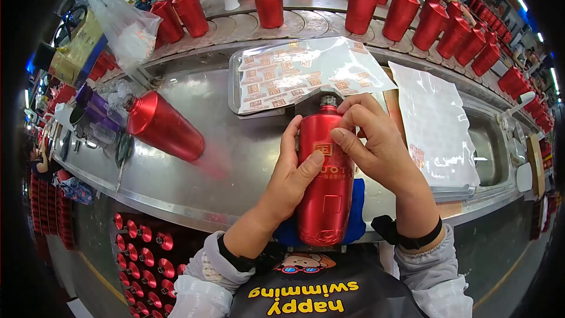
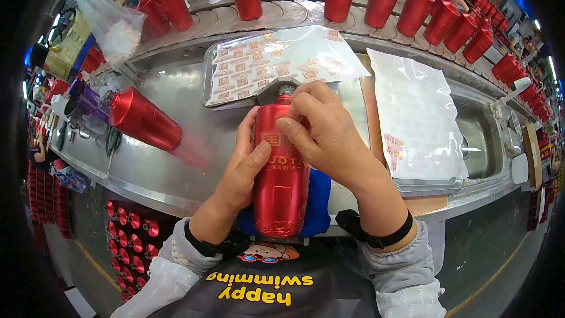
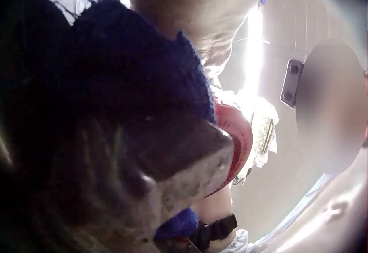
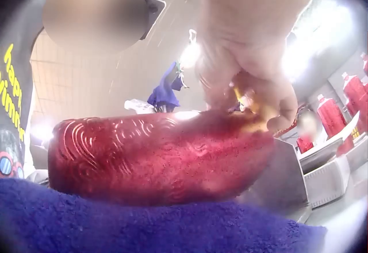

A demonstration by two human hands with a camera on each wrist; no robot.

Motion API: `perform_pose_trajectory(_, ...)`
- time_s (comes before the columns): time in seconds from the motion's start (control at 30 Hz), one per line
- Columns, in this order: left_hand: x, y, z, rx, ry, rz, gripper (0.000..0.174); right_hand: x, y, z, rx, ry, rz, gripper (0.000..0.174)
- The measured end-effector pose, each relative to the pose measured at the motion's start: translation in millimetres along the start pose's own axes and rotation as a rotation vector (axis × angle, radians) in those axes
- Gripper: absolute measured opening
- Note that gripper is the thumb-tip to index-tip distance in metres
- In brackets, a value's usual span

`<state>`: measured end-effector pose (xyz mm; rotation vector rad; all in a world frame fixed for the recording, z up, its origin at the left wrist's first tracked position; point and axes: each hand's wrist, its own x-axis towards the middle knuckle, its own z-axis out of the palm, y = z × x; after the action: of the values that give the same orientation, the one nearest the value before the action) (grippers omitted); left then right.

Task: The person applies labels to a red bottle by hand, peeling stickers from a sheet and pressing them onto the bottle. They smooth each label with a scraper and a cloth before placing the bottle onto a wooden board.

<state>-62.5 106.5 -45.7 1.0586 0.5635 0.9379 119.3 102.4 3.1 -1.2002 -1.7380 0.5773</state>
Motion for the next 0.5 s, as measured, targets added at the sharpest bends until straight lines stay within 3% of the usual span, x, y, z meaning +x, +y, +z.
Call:
perform_pose_trajectory(0.13,-1,1,1,0.002,-0.007,0.000,0.081,-3,2,-4,-0.063,0.004,-0.029,0.015)
perform_pose_trajectory(0.2,-1,5,4,-0.037,-0.018,-0.019,0.082,-10,9,-7,0.041,0.064,0.071,0.021)
perform_pose_trajectory(0.33,0,6,3,-0.031,-0.018,-0.028,0.083,-36,15,-4,0.288,0.099,0.292,0.042)
perform_pose_trajectory(0.37,1,4,2,0.002,-0.013,-0.019,0.084,-42,13,-3,0.333,0.047,0.390,0.055)
perform_pose_trajectory(0.5,3,2,0,0.026,0.006,-0.021,0.085,-52,15,5,0.590,-0.029,0.582,0.072)
